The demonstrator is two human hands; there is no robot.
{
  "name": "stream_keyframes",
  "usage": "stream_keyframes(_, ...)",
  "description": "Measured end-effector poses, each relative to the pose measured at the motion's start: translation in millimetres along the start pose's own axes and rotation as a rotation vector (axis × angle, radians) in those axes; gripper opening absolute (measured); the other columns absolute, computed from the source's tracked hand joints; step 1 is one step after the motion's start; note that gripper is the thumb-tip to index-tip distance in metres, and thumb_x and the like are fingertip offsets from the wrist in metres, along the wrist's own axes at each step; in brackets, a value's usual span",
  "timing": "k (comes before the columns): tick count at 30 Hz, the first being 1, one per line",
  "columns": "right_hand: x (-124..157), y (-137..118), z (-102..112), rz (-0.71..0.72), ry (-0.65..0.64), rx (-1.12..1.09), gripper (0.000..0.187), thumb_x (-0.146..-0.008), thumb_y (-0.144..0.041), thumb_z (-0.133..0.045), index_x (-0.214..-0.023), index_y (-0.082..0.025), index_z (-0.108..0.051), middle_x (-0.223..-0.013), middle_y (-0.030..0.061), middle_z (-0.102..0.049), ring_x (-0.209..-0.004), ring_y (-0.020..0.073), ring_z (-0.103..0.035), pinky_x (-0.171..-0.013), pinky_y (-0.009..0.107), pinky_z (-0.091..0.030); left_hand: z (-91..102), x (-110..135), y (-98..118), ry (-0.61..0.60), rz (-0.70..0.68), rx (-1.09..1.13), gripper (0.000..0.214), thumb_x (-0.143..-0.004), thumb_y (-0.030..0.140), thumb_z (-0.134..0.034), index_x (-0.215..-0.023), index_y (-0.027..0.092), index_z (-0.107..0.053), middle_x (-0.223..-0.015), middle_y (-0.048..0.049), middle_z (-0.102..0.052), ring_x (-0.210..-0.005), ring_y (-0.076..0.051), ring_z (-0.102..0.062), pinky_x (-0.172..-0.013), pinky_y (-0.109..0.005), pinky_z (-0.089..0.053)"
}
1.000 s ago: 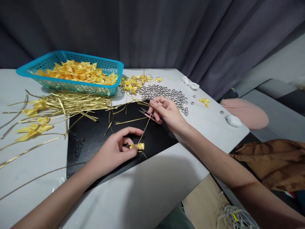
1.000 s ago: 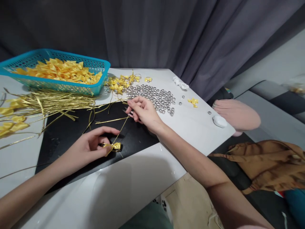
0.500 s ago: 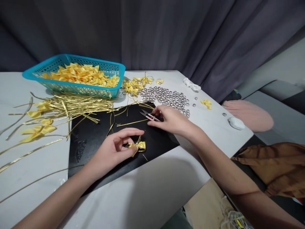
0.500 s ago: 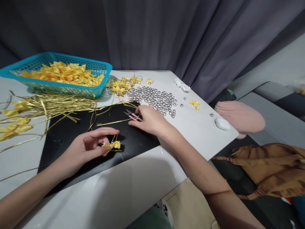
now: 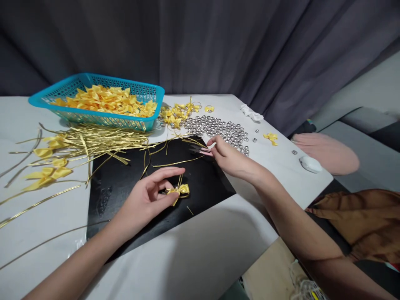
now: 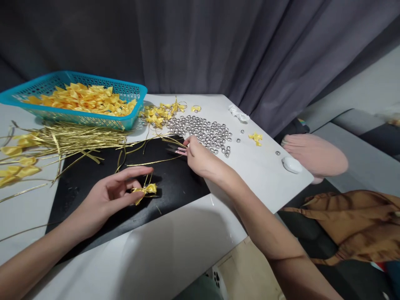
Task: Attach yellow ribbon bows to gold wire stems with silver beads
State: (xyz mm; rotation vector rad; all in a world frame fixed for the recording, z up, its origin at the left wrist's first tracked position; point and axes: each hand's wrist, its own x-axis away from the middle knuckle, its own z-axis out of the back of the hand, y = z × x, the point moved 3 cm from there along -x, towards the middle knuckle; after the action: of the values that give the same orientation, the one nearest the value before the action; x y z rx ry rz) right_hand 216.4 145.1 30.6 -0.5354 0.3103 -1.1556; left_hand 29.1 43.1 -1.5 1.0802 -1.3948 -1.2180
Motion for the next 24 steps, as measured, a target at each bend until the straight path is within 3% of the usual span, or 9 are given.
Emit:
stream_keyframes(6,7,-10,18,0.022,-0.16,-0.196,0.037,-0.09,-0.048,-0.043,-0.079,-0.016,-0.059,-0.07,0.002,-0.053,-0.06,0.0108,-0.045,-0.054,0.023,-0.035,0.1,-1,3,0.059,0.026,-0.02,0.044,-0.069,0.026,-0.069,-0.112,0.016,-0.063,-0.081,-0.0026,-0.061,-0.058,-0.01,-0.051,-0.054,-0.022,-0.042)
stream_keyframes(9,13,-12,18,0.019,-0.402,-0.325,0.038,-0.085,-0.051,-0.051,-0.071,-0.016,-0.058,-0.061,-0.0015,-0.045,-0.051,0.0071,-0.036,-0.045,0.02,-0.029,0.1,-1,3,0.07,0.021,-0.005,0.045,-0.069,0.025,-0.07,-0.112,0.016,-0.062,-0.077,-0.0013,-0.06,-0.057,-0.01,-0.051,-0.054,-0.022,-0.042)
stream_keyframes(12,20,-11,12,-0.106,-0.64,-0.422,0.038,-0.081,-0.053,-0.056,-0.073,-0.016,-0.056,-0.063,-0.0024,-0.045,-0.049,0.0047,-0.035,-0.041,0.017,-0.027,0.0,-1,3,0.07,0.017,0.018,0.044,-0.07,0.022,-0.069,-0.113,0.015,-0.061,-0.075,0.0,-0.058,-0.056,-0.008,-0.049,-0.054,-0.021,-0.041)
stream_keyframes(17,25,-17,-1,-0.189,-0.881,-0.511,0.042,-0.077,-0.056,-0.06,-0.071,-0.017,-0.047,-0.055,-0.0065,-0.038,-0.042,0.0024,-0.027,-0.036,0.015,-0.018,0.9,0,2,0.067,0.019,0.041,0.044,-0.072,0.02,-0.069,-0.116,0.016,-0.06,-0.073,0.0013,-0.056,-0.057,-0.008,-0.049,-0.055,-0.02,-0.041)
stream_keyframes(20,25,-19,-5,-0.192,-0.925,-0.508,0.042,-0.078,-0.056,-0.059,-0.07,-0.017,-0.044,-0.054,-0.0072,-0.037,-0.041,0.0023,-0.027,-0.037,0.016,-0.018,1.1,1,1,0.063,0.016,0.05,0.044,-0.072,0.019,-0.069,-0.116,0.016,-0.06,-0.074,0.0013,-0.057,-0.057,-0.007,-0.049,-0.055,-0.019,-0.041)
stream_keyframes(24,20,-14,-3,-0.162,-0.832,-0.414,0.038,-0.081,-0.052,-0.057,-0.072,-0.018,-0.044,-0.056,-0.0065,-0.038,-0.045,0.0039,-0.029,-0.04,0.017,-0.02,0.5,0,2,0.063,0.009,0.061,0.044,-0.073,0.018,-0.069,-0.115,0.016,-0.06,-0.084,-0.0006,-0.06,-0.057,-0.006,-0.05,-0.055,-0.018,-0.042)
